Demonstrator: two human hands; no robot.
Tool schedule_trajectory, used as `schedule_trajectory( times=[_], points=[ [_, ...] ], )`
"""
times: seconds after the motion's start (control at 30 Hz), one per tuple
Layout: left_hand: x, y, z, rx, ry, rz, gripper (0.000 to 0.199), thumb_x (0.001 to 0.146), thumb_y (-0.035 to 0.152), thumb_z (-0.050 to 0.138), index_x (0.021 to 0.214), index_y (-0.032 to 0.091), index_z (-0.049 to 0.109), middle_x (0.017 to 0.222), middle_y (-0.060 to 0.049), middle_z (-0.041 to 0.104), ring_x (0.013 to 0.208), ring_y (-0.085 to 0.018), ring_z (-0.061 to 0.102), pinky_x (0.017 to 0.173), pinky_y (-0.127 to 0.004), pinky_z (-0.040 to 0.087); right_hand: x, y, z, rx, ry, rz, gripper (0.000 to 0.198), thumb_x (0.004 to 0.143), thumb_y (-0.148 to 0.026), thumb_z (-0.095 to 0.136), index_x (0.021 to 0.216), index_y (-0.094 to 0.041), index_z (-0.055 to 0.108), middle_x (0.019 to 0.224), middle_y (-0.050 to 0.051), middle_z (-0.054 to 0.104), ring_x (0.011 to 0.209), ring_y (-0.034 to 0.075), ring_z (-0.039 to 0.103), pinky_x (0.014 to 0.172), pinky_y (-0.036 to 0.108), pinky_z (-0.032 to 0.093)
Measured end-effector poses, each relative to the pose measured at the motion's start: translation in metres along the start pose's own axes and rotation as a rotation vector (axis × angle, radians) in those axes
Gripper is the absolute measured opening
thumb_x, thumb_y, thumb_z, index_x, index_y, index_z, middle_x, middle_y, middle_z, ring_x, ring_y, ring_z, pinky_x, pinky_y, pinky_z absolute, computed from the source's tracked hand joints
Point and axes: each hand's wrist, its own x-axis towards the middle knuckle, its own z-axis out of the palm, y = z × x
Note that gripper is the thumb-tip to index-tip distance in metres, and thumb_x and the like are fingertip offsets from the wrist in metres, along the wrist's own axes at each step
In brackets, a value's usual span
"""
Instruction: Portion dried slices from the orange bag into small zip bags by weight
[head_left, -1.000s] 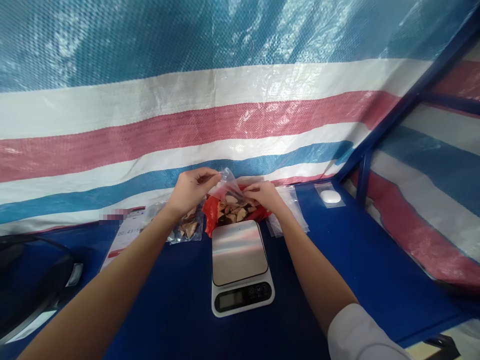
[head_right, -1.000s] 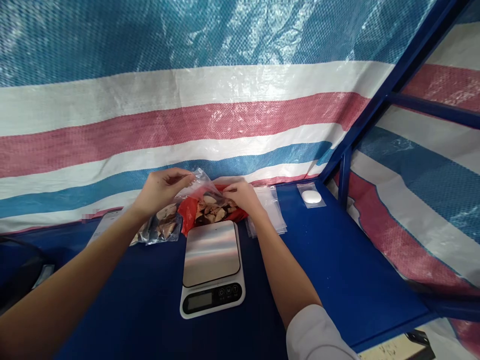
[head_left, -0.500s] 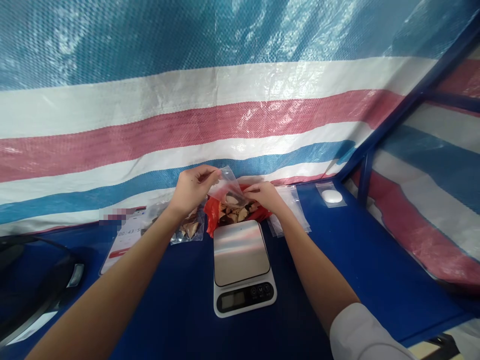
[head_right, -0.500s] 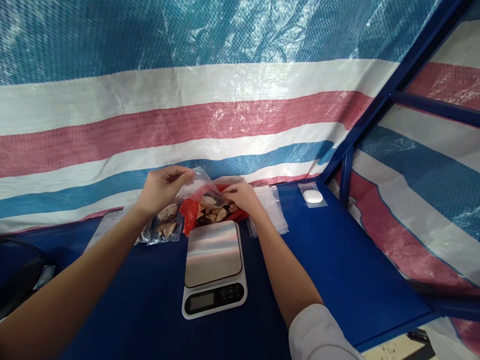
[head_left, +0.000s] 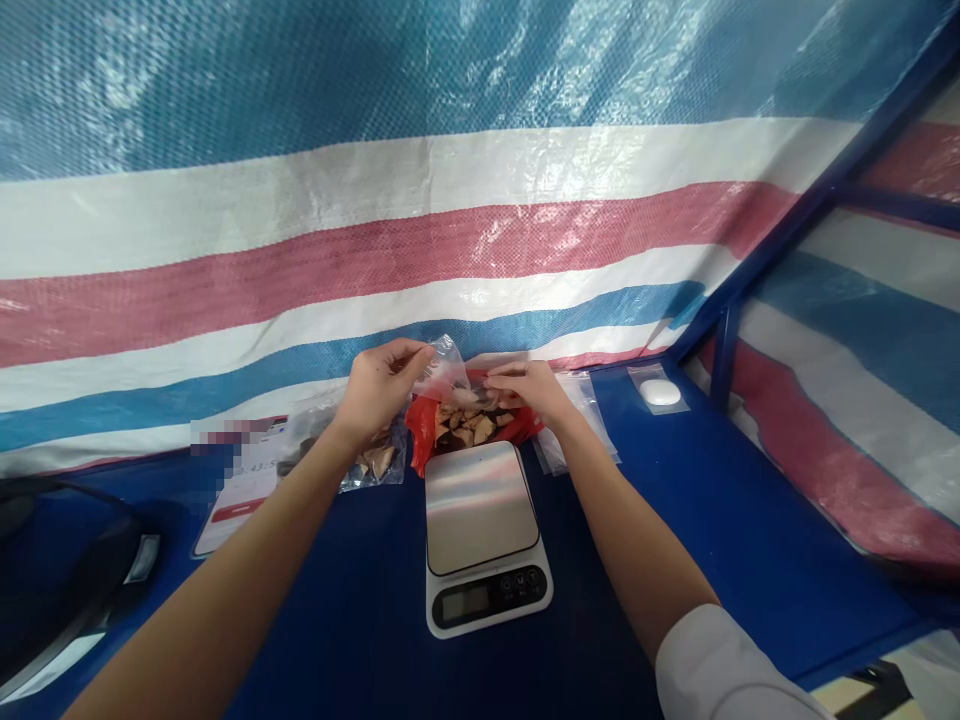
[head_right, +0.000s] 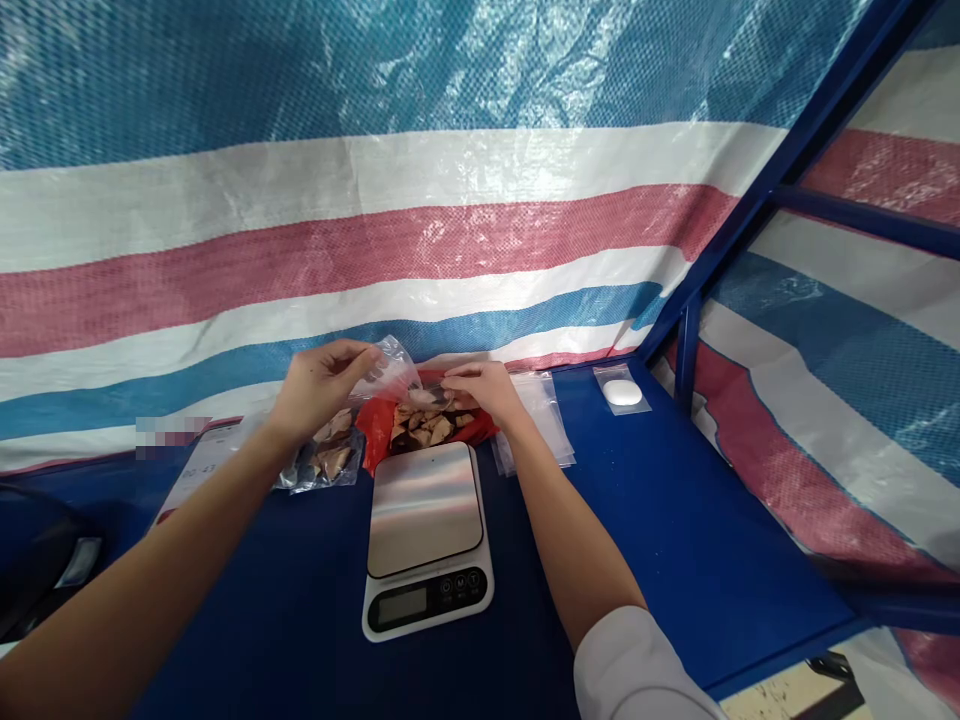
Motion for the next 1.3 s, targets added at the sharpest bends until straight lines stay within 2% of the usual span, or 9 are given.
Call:
schedule_trajectory(
  times=[0.1,0.23,0.33,0.47,0.67,0.9,1.03,1.17,1.3],
  points=[
    [-0.001,0.000,-0.001,-0.028,0.069,-0.047,0.024,0.086,0.041,0.062,0.082,0.020,0.072,0.076,-0.002,0.075,0.071,-0.017,0.069,0.069,-0.026,0.055,0.002,0.002,-0.001,-0.001,-0.010,-0.032,0.004,0.073,-0.013,0.074,0.073,-0.016,0.077,0.062,0.002,0.070,0.058,0.011,0.061,0.054,0.023,0.051],
    [-0.003,0.001,0.000,-0.069,0.064,-0.104,0.024,0.086,0.043,0.062,0.084,0.020,0.072,0.078,-0.003,0.075,0.071,-0.017,0.070,0.068,-0.027,0.058,0.004,0.004,-0.002,-0.048,-0.001,-0.070,0.008,0.072,-0.011,0.071,0.067,-0.016,0.075,0.054,-0.001,0.064,0.049,0.009,0.053,0.048,0.023,0.045],
    [-0.003,0.002,0.002,-0.074,0.044,-0.088,0.024,0.086,0.042,0.062,0.084,0.021,0.072,0.079,-0.002,0.075,0.072,-0.017,0.070,0.070,-0.027,0.058,0.004,0.003,-0.003,-0.025,-0.024,-0.071,0.003,0.073,-0.016,0.073,0.072,-0.016,0.076,0.063,0.001,0.069,0.056,0.011,0.059,0.053,0.023,0.050],
    [-0.001,0.002,0.003,-0.064,0.025,-0.035,0.026,0.085,0.046,0.063,0.084,0.022,0.073,0.080,-0.003,0.076,0.075,-0.019,0.070,0.072,-0.028,0.057,0.001,0.001,-0.005,0.013,-0.012,-0.082,0.010,0.072,-0.025,0.077,0.078,-0.017,0.078,0.073,0.003,0.074,0.070,0.015,0.067,0.061,0.025,0.055],
    [-0.003,0.002,0.001,-0.061,0.048,-0.055,0.032,0.087,0.050,0.062,0.087,0.020,0.073,0.081,-0.004,0.076,0.076,-0.019,0.071,0.072,-0.029,0.058,0.006,0.003,-0.010,-0.022,0.026,-0.156,0.015,0.070,-0.029,0.077,0.078,-0.016,0.078,0.071,0.002,0.073,0.064,0.015,0.065,0.061,0.027,0.056],
    [-0.010,-0.007,-0.004,0.004,0.011,-0.076,0.032,0.080,0.050,0.067,0.086,0.021,0.075,0.082,-0.004,0.077,0.077,-0.020,0.070,0.072,-0.028,0.056,0.016,0.017,-0.012,-0.253,0.093,-0.249,0.011,0.075,-0.027,0.072,0.077,-0.019,0.079,0.072,0.001,0.074,0.061,0.015,0.064,0.062,0.027,0.056],
    [-0.010,-0.009,-0.006,0.056,0.011,-0.056,0.033,0.081,0.053,0.065,0.083,0.022,0.076,0.080,-0.004,0.077,0.077,-0.021,0.070,0.073,-0.029,0.054,0.008,0.011,-0.005,-0.251,0.009,-0.185,0.008,0.076,-0.025,0.073,0.075,-0.019,0.079,0.064,0.000,0.070,0.059,0.014,0.062,0.061,0.027,0.056],
    [-0.007,-0.004,-0.008,0.103,0.013,-0.003,0.031,0.082,0.052,0.064,0.082,0.023,0.076,0.079,-0.002,0.076,0.076,-0.021,0.069,0.073,-0.028,0.054,-0.003,0.000,0.002,-0.149,-0.088,-0.066,0.006,0.078,-0.023,0.076,0.078,-0.019,0.079,0.077,0.003,0.074,0.070,0.014,0.067,0.065,0.026,0.058],
    [-0.004,-0.002,-0.008,0.064,0.038,0.006,0.031,0.084,0.051,0.063,0.085,0.023,0.077,0.080,-0.002,0.076,0.076,-0.020,0.069,0.073,-0.028,0.055,-0.006,-0.002,0.003,-0.123,-0.061,-0.033,0.006,0.081,-0.022,0.074,0.082,-0.019,0.079,0.081,0.005,0.075,0.072,0.014,0.068,0.061,0.024,0.058]
  ],
)
